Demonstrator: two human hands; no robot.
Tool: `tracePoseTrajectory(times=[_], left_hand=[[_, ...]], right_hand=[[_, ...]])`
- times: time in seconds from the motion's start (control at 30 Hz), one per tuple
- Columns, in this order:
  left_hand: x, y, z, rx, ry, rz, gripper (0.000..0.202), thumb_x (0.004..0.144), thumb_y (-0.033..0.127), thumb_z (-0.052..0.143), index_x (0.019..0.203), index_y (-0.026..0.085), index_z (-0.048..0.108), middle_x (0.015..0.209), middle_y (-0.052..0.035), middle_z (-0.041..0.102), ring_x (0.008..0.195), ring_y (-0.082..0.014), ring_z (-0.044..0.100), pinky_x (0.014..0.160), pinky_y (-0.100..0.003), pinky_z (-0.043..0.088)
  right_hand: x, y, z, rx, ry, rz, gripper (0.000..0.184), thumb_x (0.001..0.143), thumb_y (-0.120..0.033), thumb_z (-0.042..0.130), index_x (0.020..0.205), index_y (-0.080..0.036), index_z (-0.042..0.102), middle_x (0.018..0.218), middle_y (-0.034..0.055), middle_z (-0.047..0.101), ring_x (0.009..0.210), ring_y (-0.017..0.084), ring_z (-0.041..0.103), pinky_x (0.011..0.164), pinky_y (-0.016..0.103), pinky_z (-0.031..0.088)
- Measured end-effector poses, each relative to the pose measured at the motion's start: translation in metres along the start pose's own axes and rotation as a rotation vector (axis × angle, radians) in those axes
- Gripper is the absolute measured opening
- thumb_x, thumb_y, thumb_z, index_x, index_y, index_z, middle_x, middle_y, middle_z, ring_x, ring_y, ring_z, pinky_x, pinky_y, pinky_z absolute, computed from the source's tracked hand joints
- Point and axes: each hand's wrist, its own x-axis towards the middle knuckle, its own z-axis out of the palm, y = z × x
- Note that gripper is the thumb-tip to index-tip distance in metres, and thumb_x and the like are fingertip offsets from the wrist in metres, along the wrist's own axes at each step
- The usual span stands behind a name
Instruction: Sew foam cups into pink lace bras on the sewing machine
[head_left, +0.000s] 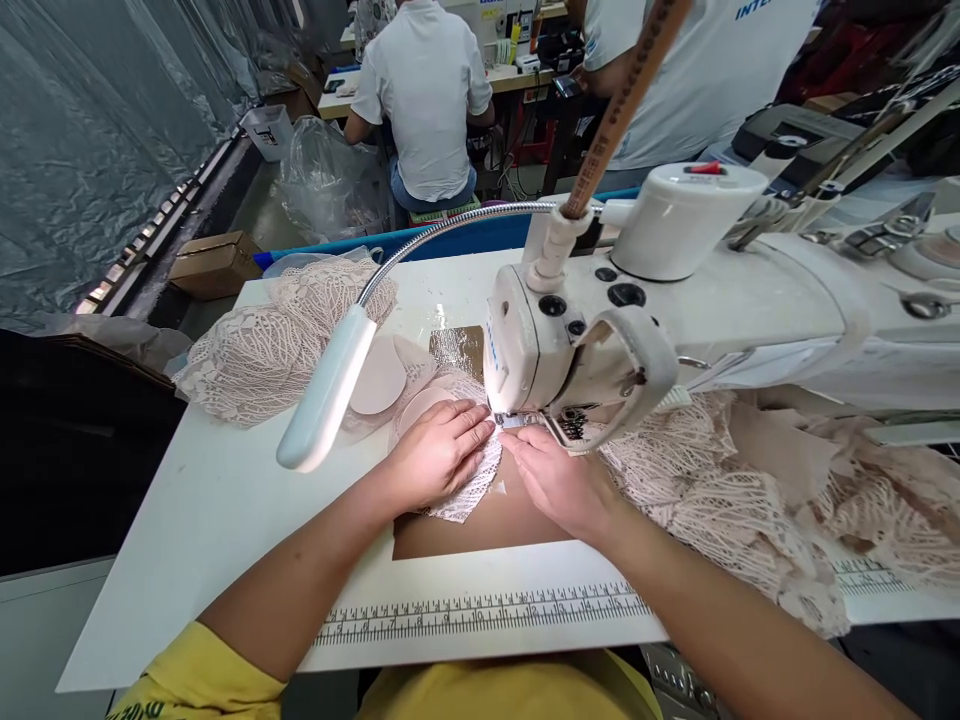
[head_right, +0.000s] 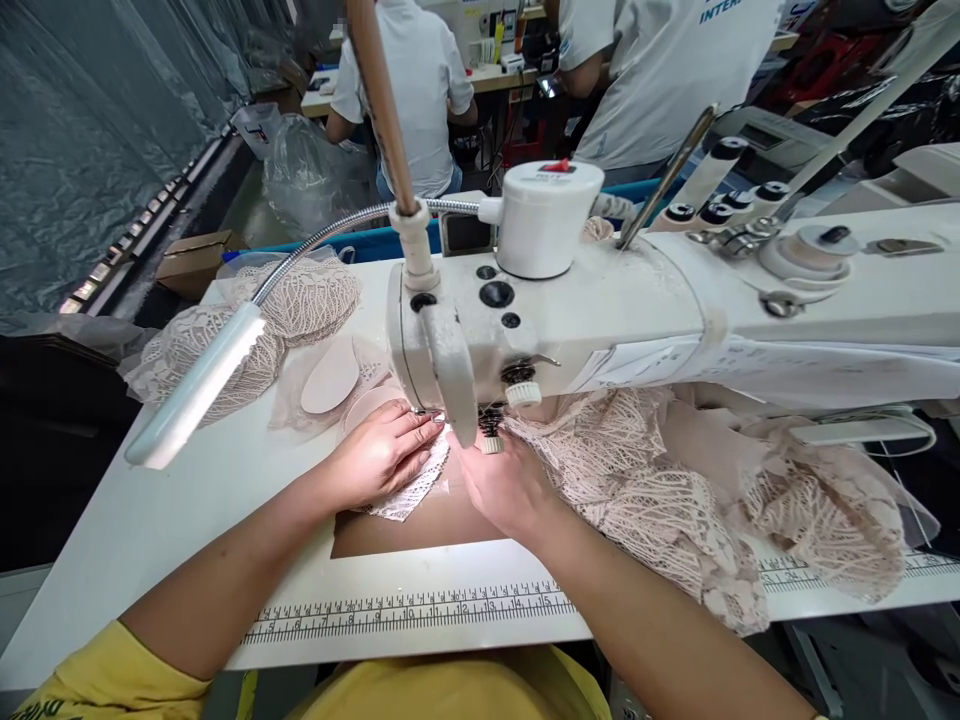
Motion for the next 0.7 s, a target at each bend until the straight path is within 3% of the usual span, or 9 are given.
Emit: tracePoseTrajectory(times=[0.17,0.3,0.43,0.5,0.57,0.7], left_hand=[[-0.004,-0.001,-0.010,-0.078,-0.080,-0.049,0.049,0.089,0.039,0.053,0.129,0.011,0.053,0.127,-0.0207,0.055,0.119,-0.0352,0.050,0.098,-0.052,0.042],[-0.009,0.004,-0.033,-0.215,-0.118,-0.100,0.057,0.085,0.046,0.058,0.132,0.015,0.050,0.134,-0.0180,0.048,0.120,-0.0310,0.049,0.099,-0.043,0.043],[-0.010,0.015,-0.048,-0.262,-0.218,-0.194,0.041,0.085,0.042,0.059,0.116,0.016,0.058,0.108,-0.0111,0.059,0.095,-0.0229,0.058,0.080,-0.033,0.049],[-0.009,0.018,-0.046,-0.222,-0.271,-0.237,0.026,0.088,0.038,0.054,0.096,0.015,0.062,0.089,-0.0071,0.058,0.079,-0.0191,0.056,0.068,-0.028,0.046],[-0.009,0.016,-0.041,-0.228,-0.297,-0.270,0.023,0.092,0.031,0.047,0.081,0.015,0.060,0.078,-0.0042,0.055,0.070,-0.0157,0.053,0.062,-0.026,0.041],[-0.010,-0.002,-0.034,-0.559,-0.269,-0.389,0.027,0.094,0.031,0.043,0.074,0.015,0.051,0.068,0.0002,0.050,0.061,-0.0109,0.046,0.058,-0.023,0.036]], right_hand=[[-0.003,0.002,0.001,0.049,0.006,-0.014,0.037,0.088,-0.014,0.045,0.117,-0.023,0.067,0.104,0.0076,0.068,0.078,0.016,0.061,0.065,0.025,0.046],[-0.008,0.005,0.000,0.120,-0.013,-0.036,0.034,0.088,-0.016,0.047,0.113,-0.024,0.067,0.091,0.0034,0.068,0.067,0.013,0.057,0.055,0.024,0.039],[-0.009,0.006,-0.001,0.189,0.008,-0.166,0.031,0.090,-0.017,0.045,0.111,-0.022,0.067,0.087,0.0033,0.066,0.074,0.014,0.057,0.055,0.024,0.035],[-0.009,0.007,-0.002,0.201,-0.004,-0.222,0.031,0.090,-0.015,0.045,0.110,-0.021,0.067,0.083,0.0034,0.064,0.074,0.014,0.055,0.055,0.024,0.033],[-0.008,0.007,-0.003,0.203,-0.023,-0.240,0.032,0.088,-0.012,0.045,0.108,-0.021,0.068,0.080,0.0031,0.061,0.072,0.014,0.052,0.054,0.023,0.031],[-0.008,0.009,-0.002,0.214,-0.045,-0.239,0.033,0.087,-0.010,0.045,0.107,-0.022,0.068,0.081,0.0032,0.059,0.069,0.013,0.049,0.054,0.024,0.029]])
